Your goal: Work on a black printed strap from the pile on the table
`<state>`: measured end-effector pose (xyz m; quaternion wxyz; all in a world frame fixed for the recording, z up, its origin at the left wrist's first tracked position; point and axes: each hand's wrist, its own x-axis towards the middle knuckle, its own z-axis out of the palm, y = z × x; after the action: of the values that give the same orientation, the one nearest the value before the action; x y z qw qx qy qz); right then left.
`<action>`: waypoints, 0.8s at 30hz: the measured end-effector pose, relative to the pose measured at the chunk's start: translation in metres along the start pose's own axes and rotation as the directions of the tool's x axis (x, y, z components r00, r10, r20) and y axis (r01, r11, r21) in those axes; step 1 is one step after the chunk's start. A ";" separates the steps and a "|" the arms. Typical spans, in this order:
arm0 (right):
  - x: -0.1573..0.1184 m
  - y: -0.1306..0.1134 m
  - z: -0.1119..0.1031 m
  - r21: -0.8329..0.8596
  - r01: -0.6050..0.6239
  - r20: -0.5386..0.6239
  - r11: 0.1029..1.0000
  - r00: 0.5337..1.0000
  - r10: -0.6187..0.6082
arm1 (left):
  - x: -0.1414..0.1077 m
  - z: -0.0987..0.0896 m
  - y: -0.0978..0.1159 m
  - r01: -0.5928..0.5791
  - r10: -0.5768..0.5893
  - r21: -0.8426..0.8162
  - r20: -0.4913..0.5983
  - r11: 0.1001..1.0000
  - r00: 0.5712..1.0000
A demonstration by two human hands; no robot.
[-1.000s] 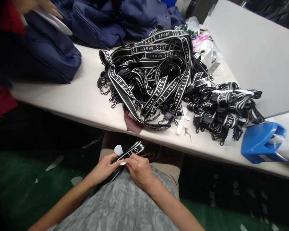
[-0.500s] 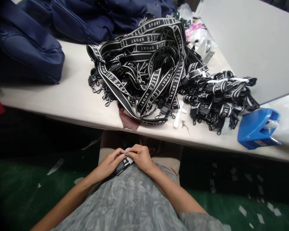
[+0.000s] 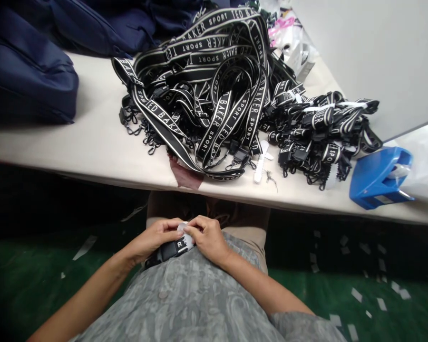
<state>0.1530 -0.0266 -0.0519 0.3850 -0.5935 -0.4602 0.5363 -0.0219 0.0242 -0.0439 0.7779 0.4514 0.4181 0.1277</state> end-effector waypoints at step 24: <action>0.022 0.011 0.011 0.187 -0.236 0.099 0.953 0.970 0.221 | -0.011 0.027 -0.008 -0.174 0.314 0.325 -0.449 0.930 0.836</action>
<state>0.1436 -0.0091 -0.0695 0.3594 -0.5805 -0.3474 0.6428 -0.0091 -0.0022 -0.0378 0.5528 0.5556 0.5547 0.2794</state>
